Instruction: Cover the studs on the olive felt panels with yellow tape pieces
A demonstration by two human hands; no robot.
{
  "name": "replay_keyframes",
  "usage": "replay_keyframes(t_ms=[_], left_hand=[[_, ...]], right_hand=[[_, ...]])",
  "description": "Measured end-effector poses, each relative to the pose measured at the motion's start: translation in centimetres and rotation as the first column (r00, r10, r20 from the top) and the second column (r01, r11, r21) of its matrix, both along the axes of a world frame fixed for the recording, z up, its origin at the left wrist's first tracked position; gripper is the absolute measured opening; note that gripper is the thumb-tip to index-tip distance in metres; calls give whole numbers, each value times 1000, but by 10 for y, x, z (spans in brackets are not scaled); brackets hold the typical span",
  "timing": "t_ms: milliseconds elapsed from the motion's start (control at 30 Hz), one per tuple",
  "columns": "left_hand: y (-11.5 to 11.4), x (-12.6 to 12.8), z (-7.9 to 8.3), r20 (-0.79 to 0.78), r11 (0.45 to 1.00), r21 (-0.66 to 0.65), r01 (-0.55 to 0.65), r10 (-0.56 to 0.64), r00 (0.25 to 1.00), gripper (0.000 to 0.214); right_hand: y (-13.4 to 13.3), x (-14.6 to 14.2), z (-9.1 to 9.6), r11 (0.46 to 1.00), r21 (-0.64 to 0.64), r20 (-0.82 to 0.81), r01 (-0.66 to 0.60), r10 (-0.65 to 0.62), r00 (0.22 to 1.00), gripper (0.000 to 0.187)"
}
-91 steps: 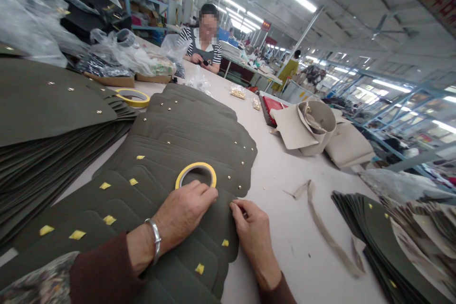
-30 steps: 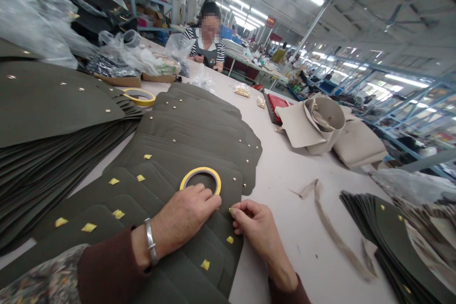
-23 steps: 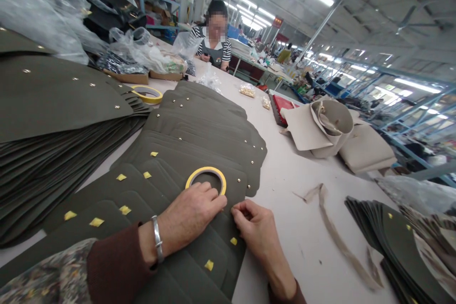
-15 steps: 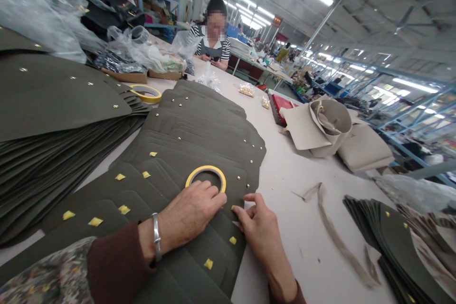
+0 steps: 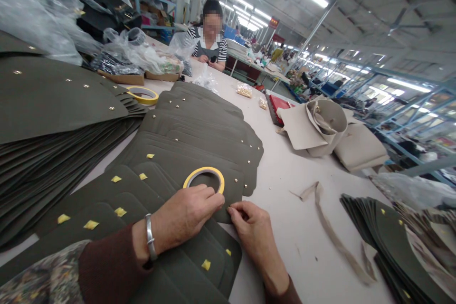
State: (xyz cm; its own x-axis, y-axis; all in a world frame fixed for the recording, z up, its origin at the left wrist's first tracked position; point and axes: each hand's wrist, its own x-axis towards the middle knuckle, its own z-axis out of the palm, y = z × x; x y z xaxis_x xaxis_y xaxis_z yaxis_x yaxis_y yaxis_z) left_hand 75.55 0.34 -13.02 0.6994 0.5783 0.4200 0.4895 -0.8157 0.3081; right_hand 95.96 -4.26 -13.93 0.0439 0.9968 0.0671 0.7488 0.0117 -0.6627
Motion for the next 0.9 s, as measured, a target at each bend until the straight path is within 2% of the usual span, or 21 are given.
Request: replay_keyframes(t_ms=[67, 133, 233, 300, 400, 533, 700, 800, 900], left_hand=[[1, -2, -1, 89, 1000, 10, -6, 5, 996, 19], [2, -4, -2, 156, 1000, 12, 1, -3, 988, 22], [4, -5, -3, 153, 1000, 16, 12, -15, 988, 40], [4, -4, -4, 130, 999, 27, 17, -20, 991, 46], [1, -1, -3, 120, 998, 59, 22, -29, 992, 41], [-4, 3, -1, 119, 999, 46, 29, -35, 992, 33], [-8, 7, -2, 90, 998, -57, 29, -24, 996, 17], [-8, 8, -3, 57, 996, -88, 9, -4, 998, 20], [-8, 10, -3, 78, 999, -41, -7, 10, 997, 23]], right_hand=[[-3, 1, 5, 994, -95, -18, -51, 49, 999, 15], [-5, 2, 10, 990, -94, -64, -102, 96, 993, 15], [-5, 0, 12, 985, 129, -150, -117, 136, 979, 13], [-4, -2, 11, 947, 291, -174, -136, 192, 966, 17], [-1, -5, 10, 873, 436, -120, -218, 297, 947, 23], [-1, -10, 8, 828, 483, -22, -285, 337, 941, 19], [-4, -14, 7, 796, 556, 105, -241, 220, 970, 19], [-5, -16, 9, 816, 548, 67, -181, 173, 983, 17], [-6, -20, 11, 926, 376, -166, -29, 98, 981, 13]])
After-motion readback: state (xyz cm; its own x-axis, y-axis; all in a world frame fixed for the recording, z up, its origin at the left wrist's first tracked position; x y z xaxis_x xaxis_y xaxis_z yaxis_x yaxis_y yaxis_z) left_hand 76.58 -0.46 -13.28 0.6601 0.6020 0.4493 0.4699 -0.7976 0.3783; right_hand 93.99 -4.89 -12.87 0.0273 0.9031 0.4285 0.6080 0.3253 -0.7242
